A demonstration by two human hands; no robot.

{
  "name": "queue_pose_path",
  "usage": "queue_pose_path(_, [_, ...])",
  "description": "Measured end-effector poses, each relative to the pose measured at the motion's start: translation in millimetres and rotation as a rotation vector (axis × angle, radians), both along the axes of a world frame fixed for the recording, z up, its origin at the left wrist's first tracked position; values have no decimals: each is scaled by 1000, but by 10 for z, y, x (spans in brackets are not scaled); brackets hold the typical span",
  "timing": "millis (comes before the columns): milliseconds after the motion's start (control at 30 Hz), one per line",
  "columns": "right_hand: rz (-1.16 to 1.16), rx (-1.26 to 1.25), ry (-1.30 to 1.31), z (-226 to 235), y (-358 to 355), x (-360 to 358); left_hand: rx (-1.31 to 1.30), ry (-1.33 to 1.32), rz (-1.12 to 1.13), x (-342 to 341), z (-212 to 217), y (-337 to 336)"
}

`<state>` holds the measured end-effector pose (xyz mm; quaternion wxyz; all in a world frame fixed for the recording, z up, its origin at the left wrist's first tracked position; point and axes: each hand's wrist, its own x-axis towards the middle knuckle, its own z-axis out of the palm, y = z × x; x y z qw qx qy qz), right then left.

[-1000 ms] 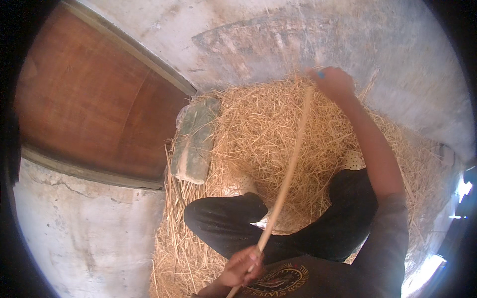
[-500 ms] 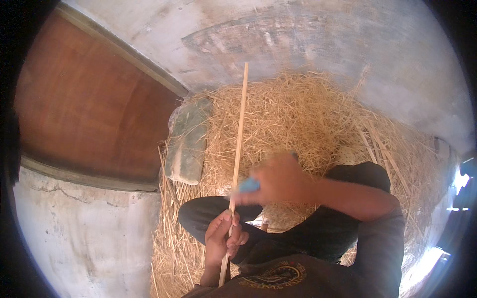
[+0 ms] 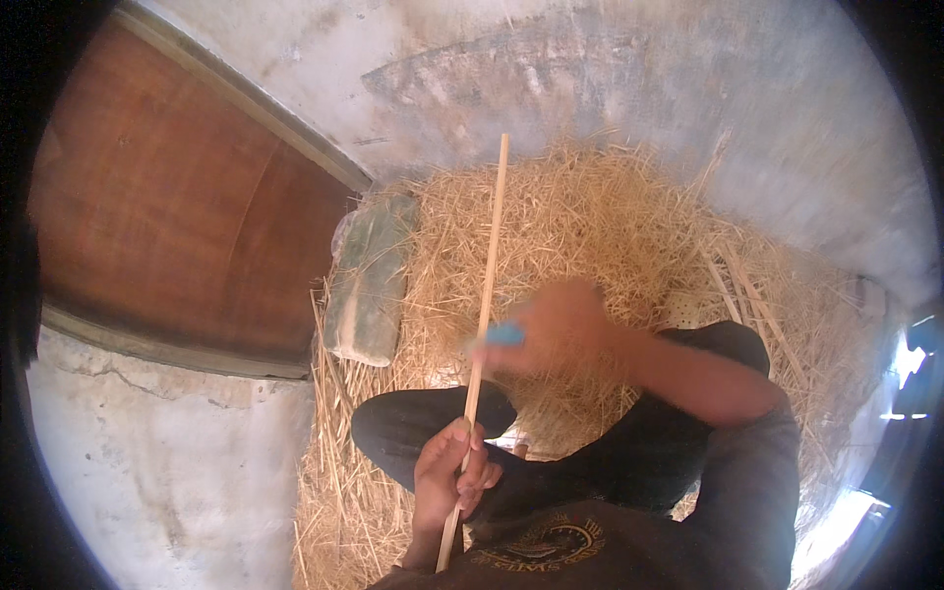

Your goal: The person sits cross-legged on a bed of straw and uses a small knife to shave a long, thin bamboo stick. They hold the stick vertically with their left hand and repeatedly scrape the surface with the knife in their right hand, moving from the top down to the bottom.

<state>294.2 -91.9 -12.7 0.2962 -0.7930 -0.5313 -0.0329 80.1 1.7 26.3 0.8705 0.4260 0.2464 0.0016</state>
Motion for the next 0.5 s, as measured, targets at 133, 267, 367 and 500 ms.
queue_pose_path(133, [83, 4, -62, 73, -60, -90, 125, -16, -48, -37, -25, 5])
queue_pose_path(267, [-317, -124, 81, -120, -8, 624, 129, -23, -104, -39, -20, -32])
queue_pose_path(367, [-116, -84, 93, -163, 35, 355, 112, -5, -74, -37, -32, -4])
queue_pose_path(500, [114, -34, -33, 74, -24, -82, 134, -4, -61, -43, 3, 35])
